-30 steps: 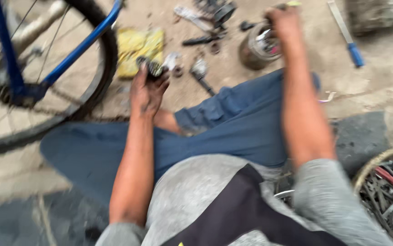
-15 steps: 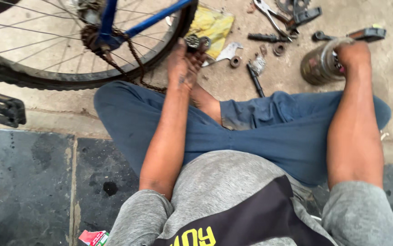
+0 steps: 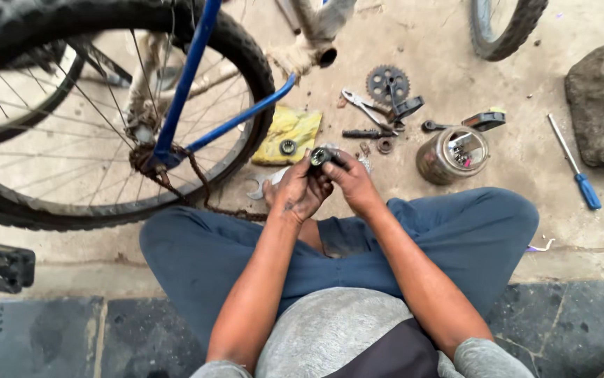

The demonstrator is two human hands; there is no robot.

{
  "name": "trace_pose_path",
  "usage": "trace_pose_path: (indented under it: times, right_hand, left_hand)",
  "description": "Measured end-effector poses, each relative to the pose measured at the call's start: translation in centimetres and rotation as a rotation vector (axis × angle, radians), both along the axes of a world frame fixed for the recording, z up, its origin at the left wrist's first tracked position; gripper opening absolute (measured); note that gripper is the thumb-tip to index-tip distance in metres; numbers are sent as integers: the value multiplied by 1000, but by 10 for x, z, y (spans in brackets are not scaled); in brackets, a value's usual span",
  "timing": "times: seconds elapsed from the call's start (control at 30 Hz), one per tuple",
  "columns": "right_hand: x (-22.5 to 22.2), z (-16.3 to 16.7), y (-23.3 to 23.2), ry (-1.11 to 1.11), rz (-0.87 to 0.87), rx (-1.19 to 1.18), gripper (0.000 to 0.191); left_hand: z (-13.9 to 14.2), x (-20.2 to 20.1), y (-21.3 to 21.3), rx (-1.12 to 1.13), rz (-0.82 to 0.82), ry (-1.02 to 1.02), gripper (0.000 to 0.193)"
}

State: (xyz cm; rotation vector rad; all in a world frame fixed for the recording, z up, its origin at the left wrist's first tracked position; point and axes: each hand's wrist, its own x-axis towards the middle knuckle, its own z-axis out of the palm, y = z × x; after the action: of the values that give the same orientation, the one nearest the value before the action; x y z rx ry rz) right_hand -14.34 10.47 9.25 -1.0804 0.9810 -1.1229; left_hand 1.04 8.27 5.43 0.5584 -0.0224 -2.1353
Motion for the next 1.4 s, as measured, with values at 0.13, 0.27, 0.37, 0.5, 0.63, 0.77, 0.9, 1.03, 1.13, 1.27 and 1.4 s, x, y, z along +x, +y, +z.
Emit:
trace_pose_path:
  times: [0.13, 0.27, 0.37, 0.5, 0.63, 0.77, 0.9, 1.03, 1.13, 1.27, 1.4]
  right_hand:
    - [11, 1, -8, -14, -25, 40, 33]
    - [13, 10, -18, -71, 9, 99, 37]
    - [19, 28, -39, -61, -65, 34, 40]
    - [23, 66, -104, 47, -388, 61, 32]
    - [33, 84, -151, 374, -554, -114, 33]
    - [46, 84, -163, 629, -624, -281, 35]
    - [50, 80, -166, 708, -654, -324, 35]
    - [48, 78, -167, 823, -617, -396, 34]
    - [46, 75, -165, 1137, -572, -657, 37]
    - [47, 71, -162, 1137, -530, -625, 38]
    - [51, 74, -163, 930, -597, -449, 41]
  left_hand:
    - [17, 10, 0, 44, 54, -136, 32]
    - [31, 13, -3, 46, 38, -151, 34]
    - [40, 16, -5, -34, 37, -187, 44]
    - [46, 24, -4, -61, 19, -374, 50]
    - [45, 31, -6, -102, 80, -427, 36]
    - [42, 37, -13, -119, 132, -470, 31]
    - [39, 40, -19, -104, 127, -459, 31]
    - [39, 37, -21, -108, 114, -449, 31]
    - [40, 37, -22, -108, 110, -453, 32]
    - [43, 39, -21, -124, 104, -468, 33]
    - [45, 39, -21, -115, 110, -484, 32]
